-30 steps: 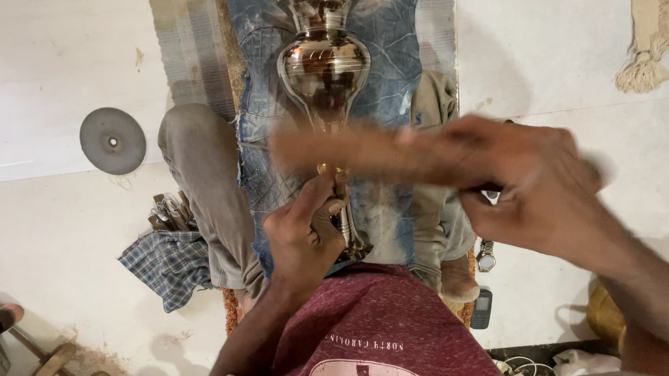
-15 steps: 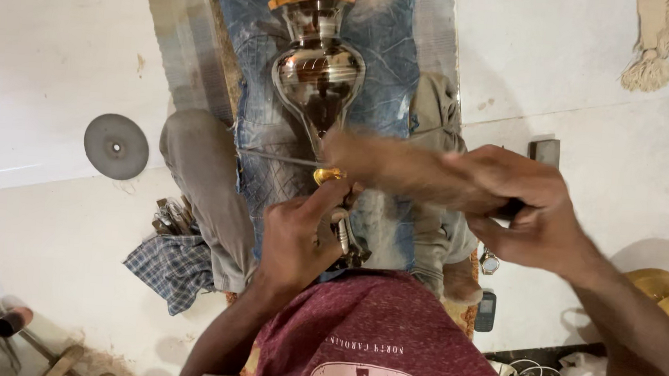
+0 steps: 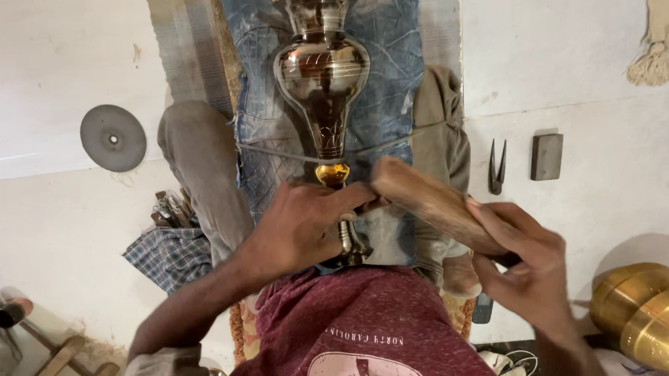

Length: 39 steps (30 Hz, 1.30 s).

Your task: The person sits on the floor with a brass vase lashed to a padded board and decorates a gold band around its stem. They hold a small punch against the band and strike it with a wooden mallet, working around the band and repositioning the punch repeatedly.

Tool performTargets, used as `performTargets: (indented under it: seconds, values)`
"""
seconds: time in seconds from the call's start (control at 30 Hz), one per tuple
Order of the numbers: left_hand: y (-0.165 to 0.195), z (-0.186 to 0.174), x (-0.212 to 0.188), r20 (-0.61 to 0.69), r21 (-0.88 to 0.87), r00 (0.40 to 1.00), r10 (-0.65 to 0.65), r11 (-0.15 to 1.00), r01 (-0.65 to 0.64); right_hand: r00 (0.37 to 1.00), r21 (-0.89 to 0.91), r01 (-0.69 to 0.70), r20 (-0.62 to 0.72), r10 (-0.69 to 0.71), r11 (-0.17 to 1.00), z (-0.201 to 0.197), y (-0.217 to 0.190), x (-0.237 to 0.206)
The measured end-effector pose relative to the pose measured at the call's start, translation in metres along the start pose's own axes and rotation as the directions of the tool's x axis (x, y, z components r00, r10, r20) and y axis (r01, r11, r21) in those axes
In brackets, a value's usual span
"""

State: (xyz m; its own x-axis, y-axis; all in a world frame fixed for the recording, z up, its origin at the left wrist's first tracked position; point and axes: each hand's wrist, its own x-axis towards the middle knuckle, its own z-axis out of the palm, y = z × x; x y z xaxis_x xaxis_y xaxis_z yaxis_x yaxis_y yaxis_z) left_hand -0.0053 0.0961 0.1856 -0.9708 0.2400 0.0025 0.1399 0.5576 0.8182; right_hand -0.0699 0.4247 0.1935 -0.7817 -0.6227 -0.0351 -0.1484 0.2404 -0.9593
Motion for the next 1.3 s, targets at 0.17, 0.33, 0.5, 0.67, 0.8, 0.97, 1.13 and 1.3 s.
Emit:
performTargets:
  seconds: [0.17, 0.33, 0.5, 0.67, 0.8, 0.97, 1.13, 1.3]
  values:
    - [-0.008, -0.008, 0.007, 0.291, 0.113, 0.956, -0.047, 0.994, 0.015, 0.986, -0.372, -0.123, -0.154, 0.070, 0.920, 0.026, -0.002, -0.038]
    - [-0.012, -0.012, 0.016, 0.310, 0.008, 0.936, 0.167, 0.984, -0.178, 0.936, -0.320, -0.081, -0.349, -0.037, 0.944, 0.061, -0.008, -0.063]
    - [-0.009, -0.010, -0.002, 0.162, 0.020, 0.986, 0.030, 0.999, -0.034, 0.901, -0.237, -0.292, -0.392, 0.185, 0.927, 0.066, 0.004, -0.060]
    - [-0.012, -0.005, -0.019, -0.163, -0.224, 0.986, 0.030, 0.972, -0.066, 0.960, 0.046, 0.043, -0.277, -0.029, 0.998, 0.046, 0.013, -0.031]
    - [-0.012, -0.001, -0.024, -0.113, -0.155, 0.988, -0.102, 0.984, 0.084, 0.991, -0.228, 0.059, -0.107, -0.085, 0.972, 0.016, -0.010, 0.000]
    - [0.010, 0.010, -0.035, -0.423, -0.196, 0.897, -0.130, 0.979, 0.049, 0.997, -0.128, 0.076, -0.007, -0.078, 0.989, -0.006, -0.038, 0.062]
    - [0.028, 0.028, -0.037, -0.564, -0.234, 0.773, -0.290, 0.954, 0.187, 0.944, -0.403, 0.213, 0.320, -0.082, 0.890, -0.011, -0.079, 0.101]
    - [0.036, 0.039, -0.036, -0.627, -0.340, 0.679, -0.382, 0.918, 0.202, 0.848, -0.739, 0.324, 0.504, 0.166, 0.590, -0.007, -0.105, 0.123]
